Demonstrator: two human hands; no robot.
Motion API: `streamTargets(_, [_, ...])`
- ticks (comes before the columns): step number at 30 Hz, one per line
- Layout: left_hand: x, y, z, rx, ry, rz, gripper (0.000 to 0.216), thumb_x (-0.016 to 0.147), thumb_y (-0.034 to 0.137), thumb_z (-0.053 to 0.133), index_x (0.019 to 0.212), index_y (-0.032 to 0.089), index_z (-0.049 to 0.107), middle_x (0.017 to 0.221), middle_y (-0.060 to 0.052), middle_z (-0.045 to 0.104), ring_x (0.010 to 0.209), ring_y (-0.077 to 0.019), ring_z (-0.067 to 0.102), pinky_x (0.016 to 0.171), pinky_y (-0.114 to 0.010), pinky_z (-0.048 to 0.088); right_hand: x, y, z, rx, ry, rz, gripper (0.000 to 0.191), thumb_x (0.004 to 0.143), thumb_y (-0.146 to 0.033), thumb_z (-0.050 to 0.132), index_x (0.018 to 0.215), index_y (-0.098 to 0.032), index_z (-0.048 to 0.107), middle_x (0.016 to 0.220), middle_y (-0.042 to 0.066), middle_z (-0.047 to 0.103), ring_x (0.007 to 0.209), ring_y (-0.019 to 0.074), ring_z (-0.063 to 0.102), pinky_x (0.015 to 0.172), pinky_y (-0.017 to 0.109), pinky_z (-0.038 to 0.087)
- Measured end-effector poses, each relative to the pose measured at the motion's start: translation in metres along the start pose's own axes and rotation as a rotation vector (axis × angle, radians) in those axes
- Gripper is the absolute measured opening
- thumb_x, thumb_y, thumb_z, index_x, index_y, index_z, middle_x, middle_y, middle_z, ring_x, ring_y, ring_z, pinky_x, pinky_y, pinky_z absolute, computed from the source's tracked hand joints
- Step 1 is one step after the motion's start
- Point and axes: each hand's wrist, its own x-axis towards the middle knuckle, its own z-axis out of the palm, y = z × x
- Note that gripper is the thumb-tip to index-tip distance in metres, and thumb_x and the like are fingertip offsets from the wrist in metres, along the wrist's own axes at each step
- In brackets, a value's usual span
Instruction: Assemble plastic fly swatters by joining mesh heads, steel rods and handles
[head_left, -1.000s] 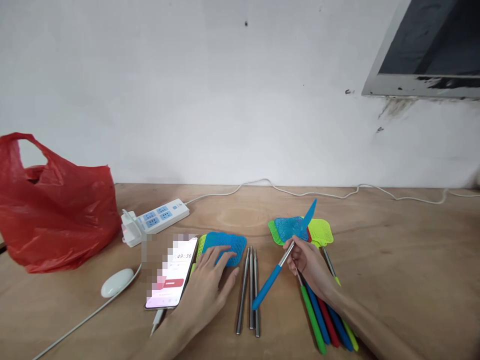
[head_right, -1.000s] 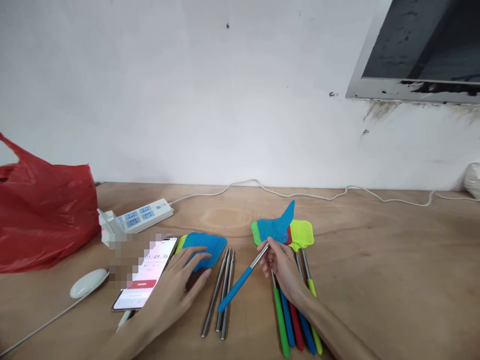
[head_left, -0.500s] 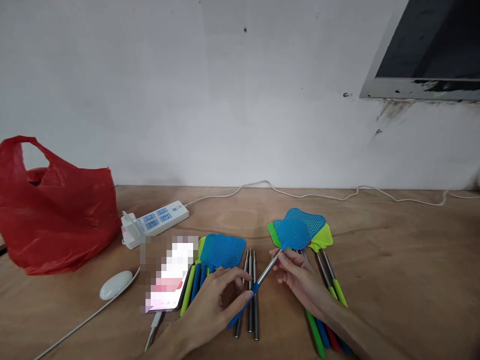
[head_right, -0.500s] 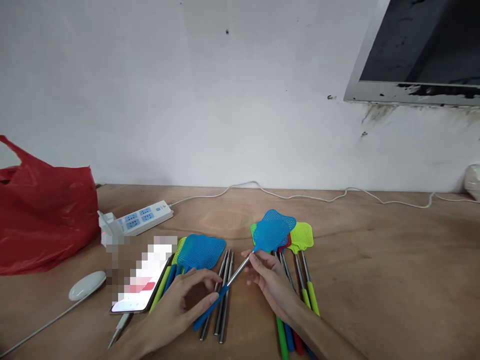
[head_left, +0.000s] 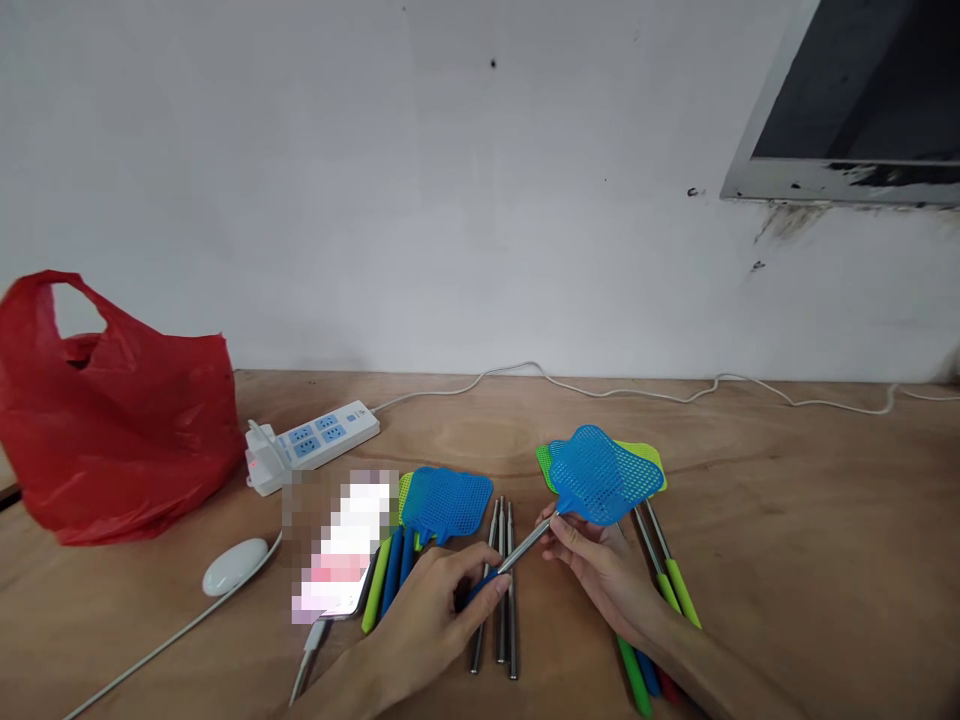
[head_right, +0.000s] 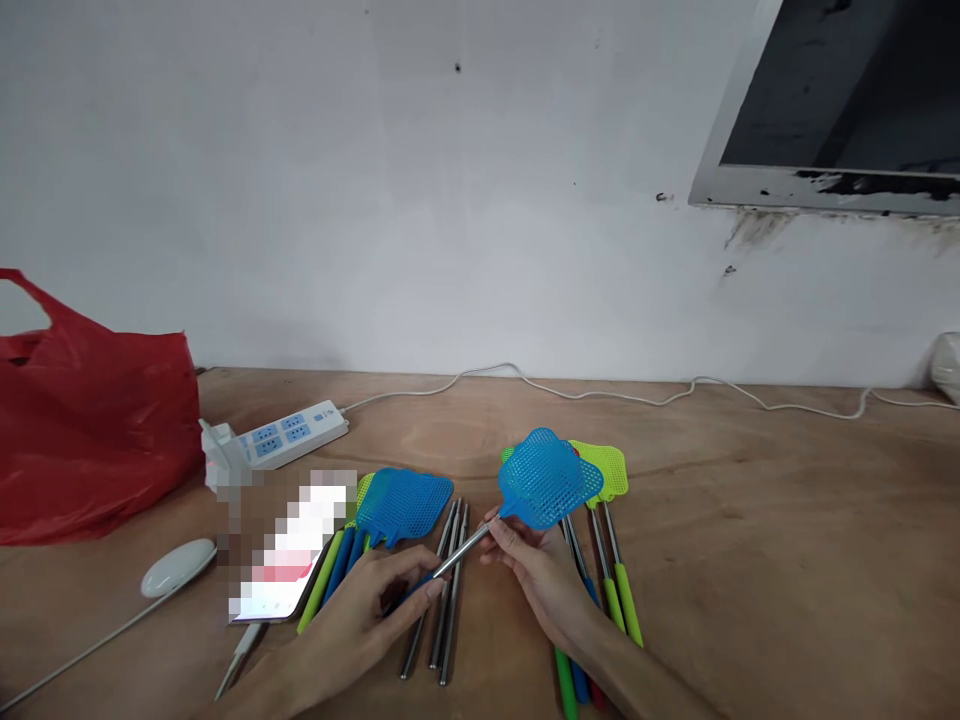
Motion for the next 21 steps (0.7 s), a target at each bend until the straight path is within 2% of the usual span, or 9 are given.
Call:
streamTargets(5, [-0.002,0.004,-0.003,0.123,-0.030,0.039,0.030,0.104,0.038,0.037,0.086,0.023,0.056,0.071,0.002,0.058,0.069,-0.0174,0.056,0.064,-0.028,0.035,-0.002,0.001,-0.001,-0.055,0.036,-0.068,0.028,0.058,-0.038,0.093,0.073,-0.022,0.076,0.078,0.002,0.069,0.067,0.0155,0.061,0.059,0.028,0.054])
streamTargets(13, [0.007,0.010,-0.009,0.176,-0.018,0.063,0.030,0.103,0.035,0.037,0.079,0.023,0.050,0.067,0.003,0.057,0.063,-0.0167,0.055,0.059,-0.027,0.031,0.002,0.000,0.000,-0.033,0.065,-0.140,0.028,0.060,-0.037,0.091,0.075,-0.023,0.073,0.079,0.001,0.067,0.067,0.0161,0.058,0.061,0.031,0.053])
streamTargets(21, [0.010,0.009,-0.011,0.196,-0.004,0.068,0.028,0.102,0.035,0.039,0.081,0.024,0.054,0.066,0.003,0.057,0.061,-0.0172,0.057,0.057,-0.027,0.029,0.007,-0.003,-0.004,0.015,0.089,-0.153,0.026,0.062,-0.035,0.091,0.075,-0.023,0.073,0.081,0.001,0.067,0.070,0.0155,0.057,0.065,0.031,0.052])
